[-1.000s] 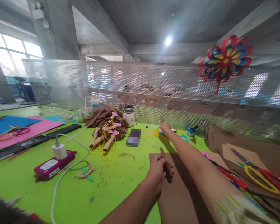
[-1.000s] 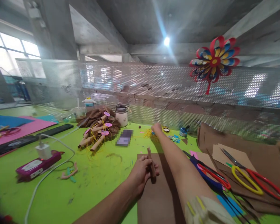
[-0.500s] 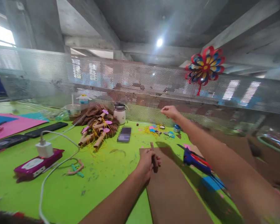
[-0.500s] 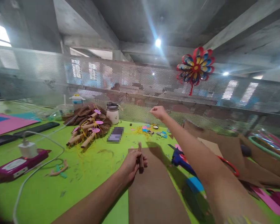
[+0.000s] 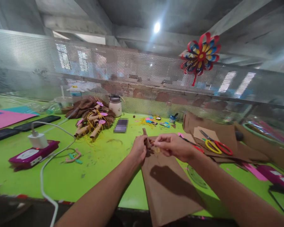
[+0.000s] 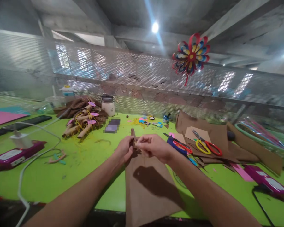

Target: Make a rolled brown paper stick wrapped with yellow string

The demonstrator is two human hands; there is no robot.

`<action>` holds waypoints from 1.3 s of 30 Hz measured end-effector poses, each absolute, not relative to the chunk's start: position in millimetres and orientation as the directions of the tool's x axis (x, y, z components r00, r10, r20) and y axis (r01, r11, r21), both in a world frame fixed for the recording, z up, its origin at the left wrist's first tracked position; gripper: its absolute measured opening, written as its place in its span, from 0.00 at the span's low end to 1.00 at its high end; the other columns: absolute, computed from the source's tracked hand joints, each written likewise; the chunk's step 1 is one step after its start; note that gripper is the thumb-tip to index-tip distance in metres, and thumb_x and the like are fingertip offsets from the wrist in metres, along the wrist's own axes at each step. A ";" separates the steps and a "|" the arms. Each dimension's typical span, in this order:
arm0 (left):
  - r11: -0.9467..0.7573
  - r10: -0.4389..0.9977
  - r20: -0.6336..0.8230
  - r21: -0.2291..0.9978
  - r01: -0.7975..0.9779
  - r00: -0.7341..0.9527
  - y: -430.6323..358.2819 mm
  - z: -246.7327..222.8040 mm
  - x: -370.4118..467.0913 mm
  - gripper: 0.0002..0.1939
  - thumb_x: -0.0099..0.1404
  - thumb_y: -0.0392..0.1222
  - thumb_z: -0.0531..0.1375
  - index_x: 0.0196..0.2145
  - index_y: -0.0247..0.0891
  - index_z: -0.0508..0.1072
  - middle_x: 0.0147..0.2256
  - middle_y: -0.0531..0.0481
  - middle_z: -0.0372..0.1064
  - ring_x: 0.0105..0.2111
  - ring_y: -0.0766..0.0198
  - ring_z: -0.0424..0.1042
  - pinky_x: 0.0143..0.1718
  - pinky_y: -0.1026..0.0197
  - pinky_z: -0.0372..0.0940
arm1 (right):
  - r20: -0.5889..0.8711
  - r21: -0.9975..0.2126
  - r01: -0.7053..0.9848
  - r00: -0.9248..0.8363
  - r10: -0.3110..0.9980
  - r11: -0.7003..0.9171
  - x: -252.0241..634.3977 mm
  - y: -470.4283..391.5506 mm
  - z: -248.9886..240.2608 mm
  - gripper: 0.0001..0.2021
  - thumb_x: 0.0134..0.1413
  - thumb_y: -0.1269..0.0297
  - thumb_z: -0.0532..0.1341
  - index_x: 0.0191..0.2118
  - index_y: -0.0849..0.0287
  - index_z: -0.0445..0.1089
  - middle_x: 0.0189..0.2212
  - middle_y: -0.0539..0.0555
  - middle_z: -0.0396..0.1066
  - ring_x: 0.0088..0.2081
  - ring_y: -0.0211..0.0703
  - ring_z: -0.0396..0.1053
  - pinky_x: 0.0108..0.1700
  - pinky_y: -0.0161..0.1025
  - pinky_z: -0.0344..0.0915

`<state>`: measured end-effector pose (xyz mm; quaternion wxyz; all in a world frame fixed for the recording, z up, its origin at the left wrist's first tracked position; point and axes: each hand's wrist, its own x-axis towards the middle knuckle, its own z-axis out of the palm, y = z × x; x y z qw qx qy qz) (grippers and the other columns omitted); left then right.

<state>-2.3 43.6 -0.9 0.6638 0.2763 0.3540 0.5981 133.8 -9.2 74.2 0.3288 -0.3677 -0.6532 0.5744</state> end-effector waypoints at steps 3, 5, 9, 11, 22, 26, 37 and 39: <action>0.100 0.993 -0.118 0.809 -0.580 0.007 44.6 -0.2 -5.1 0.05 0.55 0.29 0.53 0.25 0.36 0.62 0.19 0.53 0.65 0.18 0.68 0.67 0.23 0.66 0.63 | -0.024 -0.936 0.284 -0.643 0.766 0.209 134.4 -16.7 77.4 0.11 0.47 0.59 0.64 0.27 0.63 0.69 0.14 0.43 0.58 0.16 0.28 0.52 0.20 0.30 0.47; 0.092 0.993 -0.114 0.820 -0.565 -0.003 45.5 0.1 -7.6 0.04 0.57 0.30 0.53 0.26 0.36 0.63 0.20 0.51 0.67 0.20 0.67 0.68 0.24 0.65 0.64 | -0.085 -0.887 0.360 -0.743 0.664 0.289 138.0 -17.5 82.2 0.10 0.47 0.59 0.64 0.28 0.63 0.71 0.16 0.44 0.60 0.18 0.28 0.53 0.20 0.30 0.49; 0.086 0.994 -0.109 0.836 -0.542 -0.012 47.2 2.4 -12.0 0.04 0.58 0.30 0.52 0.28 0.34 0.64 0.22 0.48 0.69 0.19 0.68 0.67 0.22 0.66 0.63 | -0.123 -0.856 0.345 -0.859 0.496 0.386 145.0 -20.3 91.1 0.09 0.47 0.62 0.64 0.30 0.64 0.73 0.19 0.47 0.65 0.21 0.29 0.57 0.24 0.29 0.53; 0.091 0.994 -0.113 0.832 -0.547 -0.007 47.3 4.1 -12.0 0.04 0.59 0.30 0.52 0.28 0.34 0.64 0.23 0.48 0.69 0.20 0.68 0.68 0.23 0.66 0.64 | -0.141 -0.868 0.333 -0.877 0.459 0.368 146.2 -20.1 92.3 0.10 0.47 0.62 0.64 0.31 0.65 0.74 0.18 0.46 0.64 0.20 0.28 0.56 0.23 0.29 0.52; 0.320 0.926 -0.136 0.779 -0.539 0.353 32.4 5.9 2.8 0.04 0.58 0.30 0.53 0.29 0.30 0.67 0.21 0.48 0.67 0.18 0.66 0.68 0.24 0.62 0.68 | 0.193 -0.522 0.658 -0.529 0.826 0.543 146.6 33.4 58.0 0.07 0.47 0.69 0.60 0.28 0.62 0.76 0.15 0.45 0.62 0.19 0.30 0.53 0.24 0.29 0.49; 0.295 0.923 -0.135 0.850 -0.437 0.361 33.6 2.1 3.0 0.03 0.59 0.32 0.54 0.31 0.32 0.67 0.23 0.47 0.69 0.20 0.65 0.70 0.19 0.66 0.64 | 0.189 -0.495 0.682 -0.520 0.833 0.538 153.5 37.0 52.7 0.08 0.47 0.67 0.61 0.29 0.63 0.76 0.15 0.46 0.61 0.20 0.31 0.54 0.24 0.30 0.48; 0.277 0.903 -0.095 0.873 -0.401 0.418 35.6 -2.7 3.6 0.02 0.60 0.33 0.53 0.31 0.33 0.64 0.22 0.49 0.66 0.19 0.67 0.67 0.19 0.66 0.63 | 0.085 -0.519 0.608 -0.663 0.744 0.601 161.9 29.3 53.7 0.08 0.48 0.66 0.60 0.30 0.62 0.76 0.23 0.49 0.71 0.25 0.34 0.62 0.27 0.31 0.53; 0.251 0.905 -0.086 0.898 -0.362 0.416 33.2 -1.2 4.3 0.03 0.60 0.33 0.53 0.33 0.33 0.64 0.24 0.49 0.67 0.20 0.67 0.69 0.20 0.66 0.64 | 0.120 -0.454 0.659 -0.622 0.774 0.600 160.0 30.6 50.5 0.07 0.46 0.69 0.60 0.28 0.62 0.76 0.20 0.48 0.69 0.23 0.33 0.59 0.26 0.31 0.51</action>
